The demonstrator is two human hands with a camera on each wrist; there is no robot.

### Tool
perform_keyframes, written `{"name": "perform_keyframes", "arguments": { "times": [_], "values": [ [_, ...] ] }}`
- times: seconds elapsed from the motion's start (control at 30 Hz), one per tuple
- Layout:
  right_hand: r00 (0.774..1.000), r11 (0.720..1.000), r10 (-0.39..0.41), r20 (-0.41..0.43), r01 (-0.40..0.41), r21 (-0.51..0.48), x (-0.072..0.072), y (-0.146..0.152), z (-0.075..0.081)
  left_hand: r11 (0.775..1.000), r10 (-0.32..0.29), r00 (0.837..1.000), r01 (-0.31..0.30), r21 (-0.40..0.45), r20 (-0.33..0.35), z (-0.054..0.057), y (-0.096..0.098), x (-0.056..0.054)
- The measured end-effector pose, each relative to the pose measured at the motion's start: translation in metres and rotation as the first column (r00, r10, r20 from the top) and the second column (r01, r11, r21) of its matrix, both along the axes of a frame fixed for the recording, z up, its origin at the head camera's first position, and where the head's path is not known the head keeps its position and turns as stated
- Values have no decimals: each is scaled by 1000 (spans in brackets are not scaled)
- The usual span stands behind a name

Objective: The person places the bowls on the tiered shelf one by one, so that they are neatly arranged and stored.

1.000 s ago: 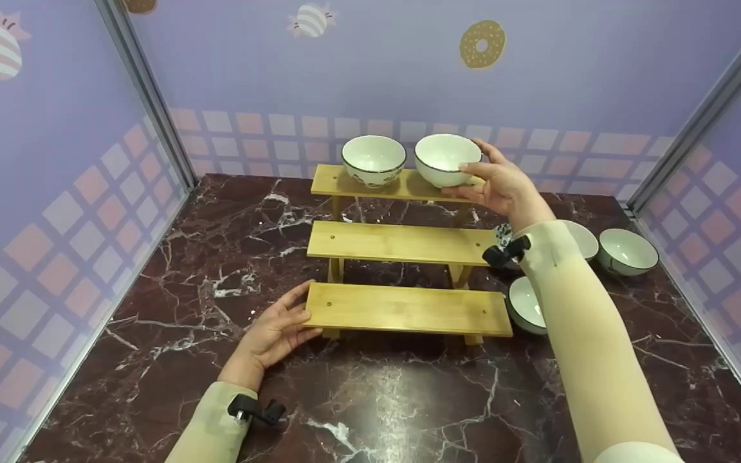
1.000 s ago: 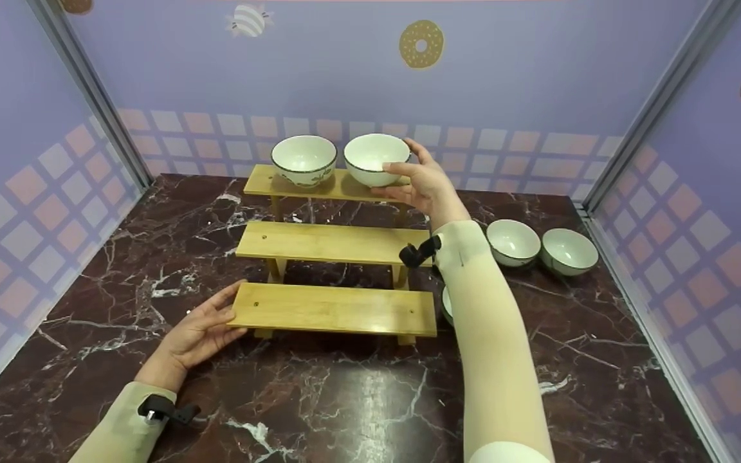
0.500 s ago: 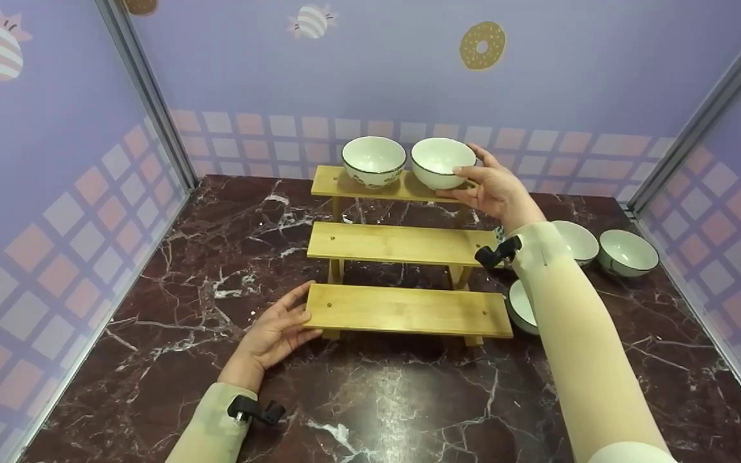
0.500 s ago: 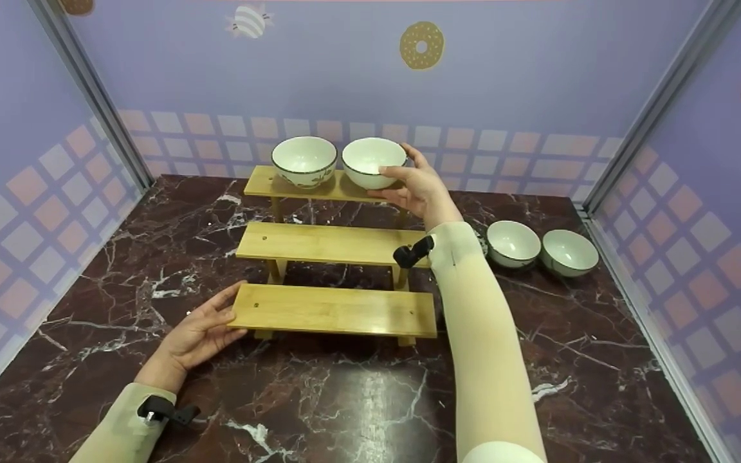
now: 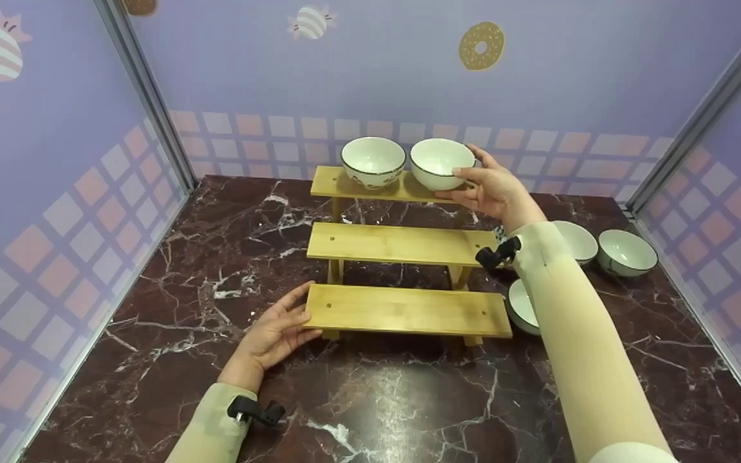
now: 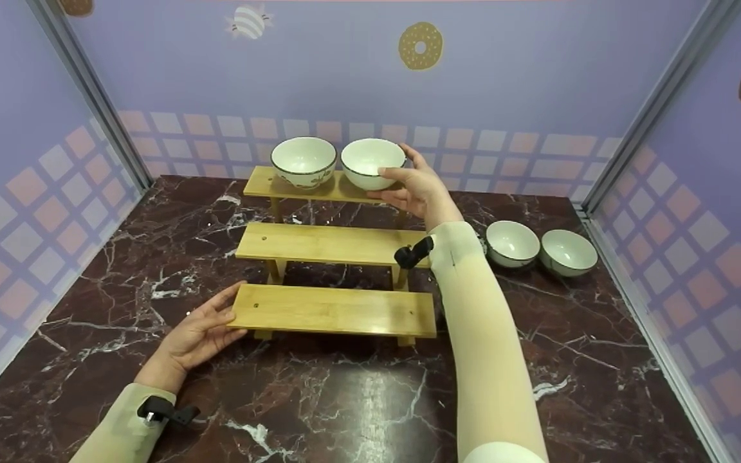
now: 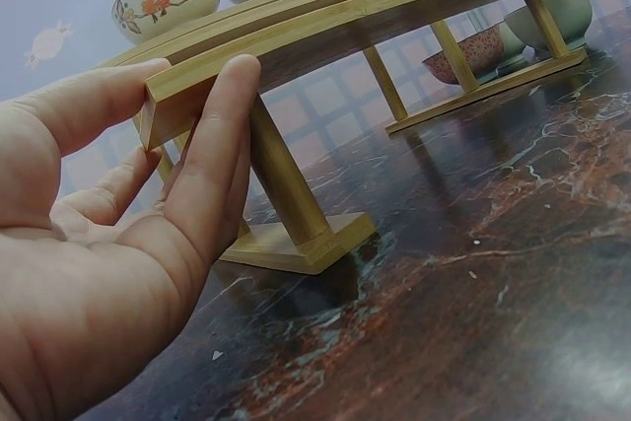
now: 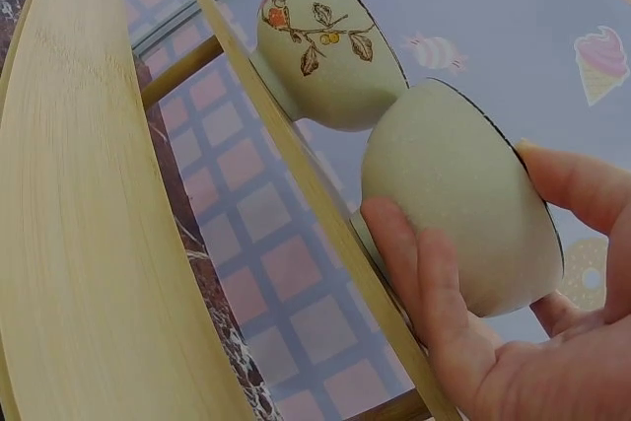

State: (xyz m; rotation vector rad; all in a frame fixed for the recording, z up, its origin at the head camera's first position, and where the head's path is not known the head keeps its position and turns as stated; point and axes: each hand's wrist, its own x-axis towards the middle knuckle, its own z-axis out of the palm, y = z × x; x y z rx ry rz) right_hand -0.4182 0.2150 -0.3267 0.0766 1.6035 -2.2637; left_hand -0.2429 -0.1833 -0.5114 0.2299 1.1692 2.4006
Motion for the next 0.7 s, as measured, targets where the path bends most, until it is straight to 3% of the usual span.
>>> {"name": "perform_keyframes", "arguments": {
  "times": [0.47, 0.7],
  "values": [
    [1000, 995, 28, -3, -28, 91, 4, 4, 3, 1000, -8, 1000, 8, 0, -5, -1, 0, -1],
    [998, 995, 59, -21, -57, 87, 5, 8, 2, 1000, -5, 1000, 5, -18, -7, 0, 0, -1]
  ]
}}
